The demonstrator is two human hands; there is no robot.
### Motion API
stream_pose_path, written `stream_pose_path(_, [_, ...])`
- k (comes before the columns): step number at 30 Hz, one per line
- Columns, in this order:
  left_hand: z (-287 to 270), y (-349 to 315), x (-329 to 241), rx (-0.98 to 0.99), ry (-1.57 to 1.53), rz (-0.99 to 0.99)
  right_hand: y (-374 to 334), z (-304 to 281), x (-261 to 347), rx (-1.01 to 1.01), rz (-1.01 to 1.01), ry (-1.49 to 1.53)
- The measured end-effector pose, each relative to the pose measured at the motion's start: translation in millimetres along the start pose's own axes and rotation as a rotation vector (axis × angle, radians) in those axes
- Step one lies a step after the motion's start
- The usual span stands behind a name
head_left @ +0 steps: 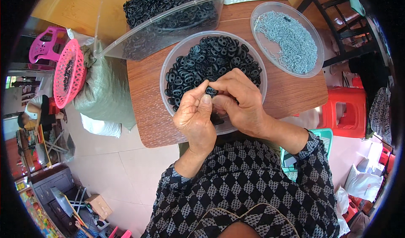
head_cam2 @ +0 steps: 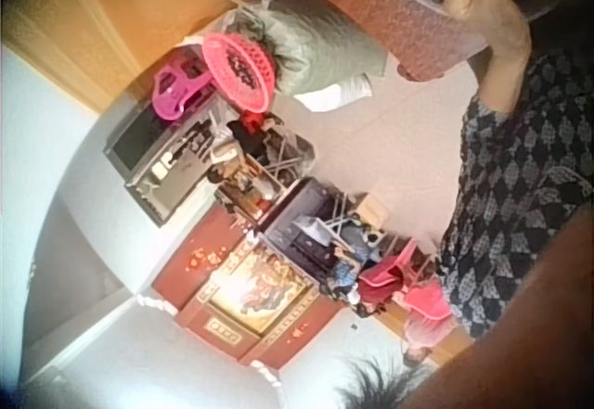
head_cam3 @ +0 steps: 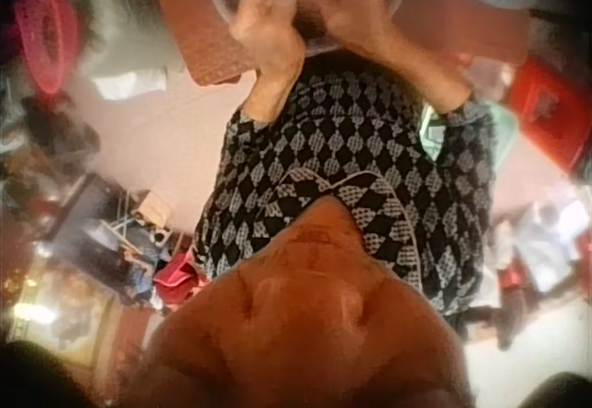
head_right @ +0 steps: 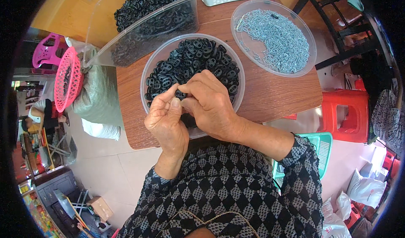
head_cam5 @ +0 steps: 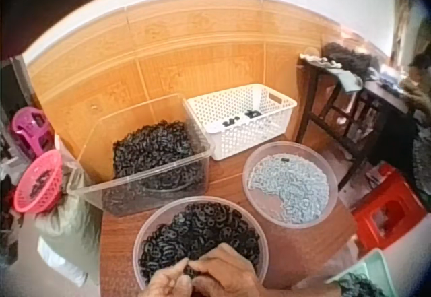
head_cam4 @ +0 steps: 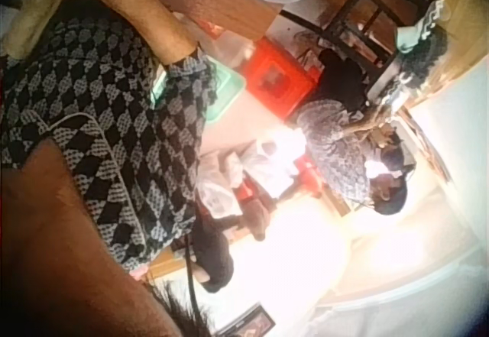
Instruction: The person sits on the floor and repeatedly picks up small black plastic hair clips and light blue metal pins. They insert the pins into the clips by hand and place the assembled units into a clear plastic container.
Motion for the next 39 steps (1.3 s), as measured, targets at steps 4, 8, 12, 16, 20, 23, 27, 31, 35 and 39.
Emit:
stream_pose_path(4, [-2.5, 1.0, 3.8, -0.001, 0.011, 0.008, -1.4, -1.1, 1.3, 0.01, 0.022, -0.005])
stream_pose_path(8, [-0.3, 3.5, -1.0, -0.005, -0.057, -0.051, 0.5, -0.7, 3.1, 0.038, 0.077, 0.016])
stream_pose_path(12, [0.5, 2.5, -3.8, 0.009, -0.069, -0.1, 1.9, -4.5, 0.4, 0.066, 0.09, 0.012])
stream_pose_path(16, [1.8, 0.5, -6.4, 0.08, -0.084, -0.119, 1.5, -7.8, -1.2, 0.047, -0.007, -0.039])
stream_pose_path(20, [-1.8, 2.8, -5.8, 0.098, 0.017, -0.092, 0.3, -7.9, -0.6, 0.041, -0.068, -0.077])
stream_pose_path(23, [-2.3, 4.0, -8.2, 0.114, 0.054, -0.083, 1.4, -7.9, 0.6, 0.039, -0.094, -0.093])
stream_pose_path(27, [-9.8, 5.4, -2.8, 0.16, 0.104, -0.035, 0.2, -8.2, -1.2, 0.059, -0.042, -0.053])
stream_pose_path(31, [-8.9, 2.8, -3.3, 0.198, 0.044, 0.007, -2.0, -9.9, -3.2, 0.08, 0.086, 0.039])
stream_pose_path(35, [-5.0, 1.9, -5.3, 0.164, 0.019, 0.043, 0.2, -12.1, 1.7, 0.052, 0.091, 0.061])
stream_pose_path(39, [-2.4, 1.3, -8.8, 0.151, -0.019, 0.014, 1.7, -13.6, 5.2, 0.042, 0.09, 0.049])
Point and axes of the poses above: each hand's wrist, its own y-axis towards the middle knuckle, its own z-axis out of the palm, x = y × z, the point moved 4 cm from there along y, towards the middle knuckle, and after that the axes turned 4 degrees about -x, right-handed, at the moved point
